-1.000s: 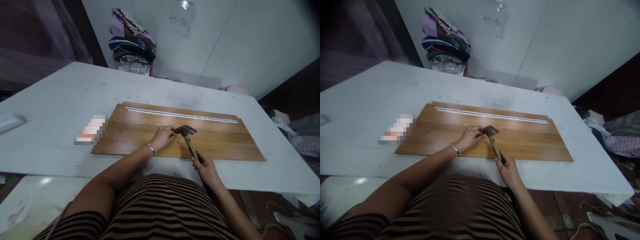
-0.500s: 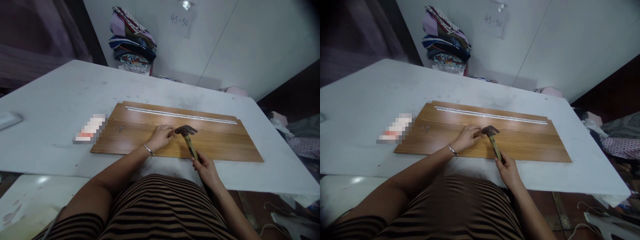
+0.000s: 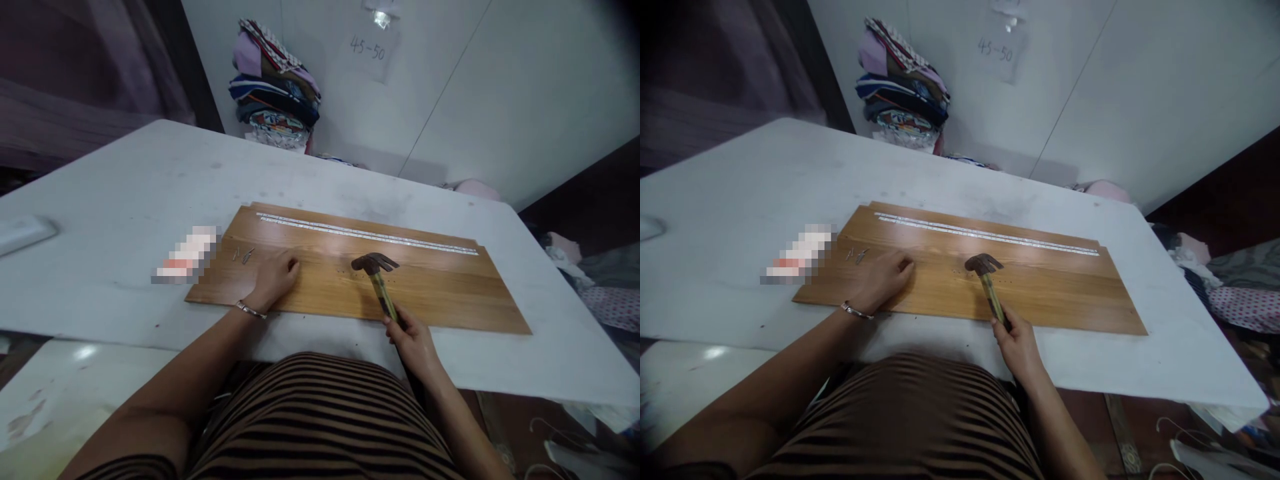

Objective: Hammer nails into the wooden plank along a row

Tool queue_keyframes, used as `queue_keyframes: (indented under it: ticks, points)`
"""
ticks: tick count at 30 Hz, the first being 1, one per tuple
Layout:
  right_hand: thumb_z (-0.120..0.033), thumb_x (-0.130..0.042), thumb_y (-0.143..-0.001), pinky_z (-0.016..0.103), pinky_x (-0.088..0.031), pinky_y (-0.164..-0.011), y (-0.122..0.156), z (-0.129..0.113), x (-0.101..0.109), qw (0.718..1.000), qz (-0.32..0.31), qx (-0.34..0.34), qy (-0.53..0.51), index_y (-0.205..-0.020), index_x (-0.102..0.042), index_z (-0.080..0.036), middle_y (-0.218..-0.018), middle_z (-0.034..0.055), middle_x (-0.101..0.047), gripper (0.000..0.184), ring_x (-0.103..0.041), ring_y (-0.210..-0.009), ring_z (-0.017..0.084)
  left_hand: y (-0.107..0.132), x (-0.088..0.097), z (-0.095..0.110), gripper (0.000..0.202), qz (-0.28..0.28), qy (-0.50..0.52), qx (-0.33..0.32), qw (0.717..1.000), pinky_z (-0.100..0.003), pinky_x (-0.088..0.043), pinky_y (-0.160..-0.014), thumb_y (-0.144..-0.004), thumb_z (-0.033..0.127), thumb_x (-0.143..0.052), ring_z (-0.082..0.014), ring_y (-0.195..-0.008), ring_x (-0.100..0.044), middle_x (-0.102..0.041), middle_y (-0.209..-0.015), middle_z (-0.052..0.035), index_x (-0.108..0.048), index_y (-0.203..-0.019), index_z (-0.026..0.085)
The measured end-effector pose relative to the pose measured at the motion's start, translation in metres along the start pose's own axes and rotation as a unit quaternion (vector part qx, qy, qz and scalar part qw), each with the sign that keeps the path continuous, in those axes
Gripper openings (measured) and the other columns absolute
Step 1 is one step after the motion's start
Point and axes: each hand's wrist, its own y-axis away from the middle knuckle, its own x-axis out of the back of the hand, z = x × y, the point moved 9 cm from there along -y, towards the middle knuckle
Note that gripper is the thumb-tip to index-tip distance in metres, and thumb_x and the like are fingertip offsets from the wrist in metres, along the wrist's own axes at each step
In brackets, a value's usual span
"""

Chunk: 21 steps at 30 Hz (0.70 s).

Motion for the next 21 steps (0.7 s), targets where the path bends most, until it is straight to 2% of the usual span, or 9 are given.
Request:
queue_keyframes:
  ticks: [5,11,21]
  points:
    - [-0.045,-0.065,-0.088,0.028,-0.048,-0.056,-0.0003,0.0008,-0.0015,1.0,-0.009,-0.001,-0.004,-0.131,-0.073,-0.018,-0.072,-0.0001,-0.066,0.051,-0.053,-0.061,0.016,0.0035,-0.0032,0.0021,0.015,-0.004,-0.024,0.009,1.0,-0.033,-0.048,-0.082,-0.09,0.023,-0.052,-0.0229,-0.092,-0.065,-0.071,-0.091,-0.0075,-0.065,-0.083,0.019]
    - [-0.045,-0.064,-0.087,0.029,-0.048,-0.057,-0.0007,0.0018,-0.0022,1.0,-0.007,-0.008,-0.005,-0.13,-0.073,-0.017,-0.074,0.0005,-0.067,0.052,-0.053,-0.061,0.016,0.0024,-0.0042,0.0002,0.015,-0.007,-0.027,0.012,1.0,-0.033,-0.047,-0.081,-0.09,0.023,-0.052,-0.0229,-0.091,-0.065,-0.07,-0.09,-0.0078,-0.064,-0.082,0.019]
    - [-0.047,-0.063,-0.085,0.031,-0.051,-0.059,-0.0024,0.0005,-0.0048,1.0,-0.007,-0.006,0.012,-0.127,-0.074,-0.015,-0.079,0.004,-0.073,0.053,-0.061,-0.069,0.02,0.0038,-0.0008,0.0013,0.016,-0.005,-0.021,0.011,1.0,-0.032,-0.047,-0.08,-0.09,0.024,-0.05,-0.0222,-0.089,-0.065,-0.07,-0.09,-0.0068,-0.063,-0.083,0.019]
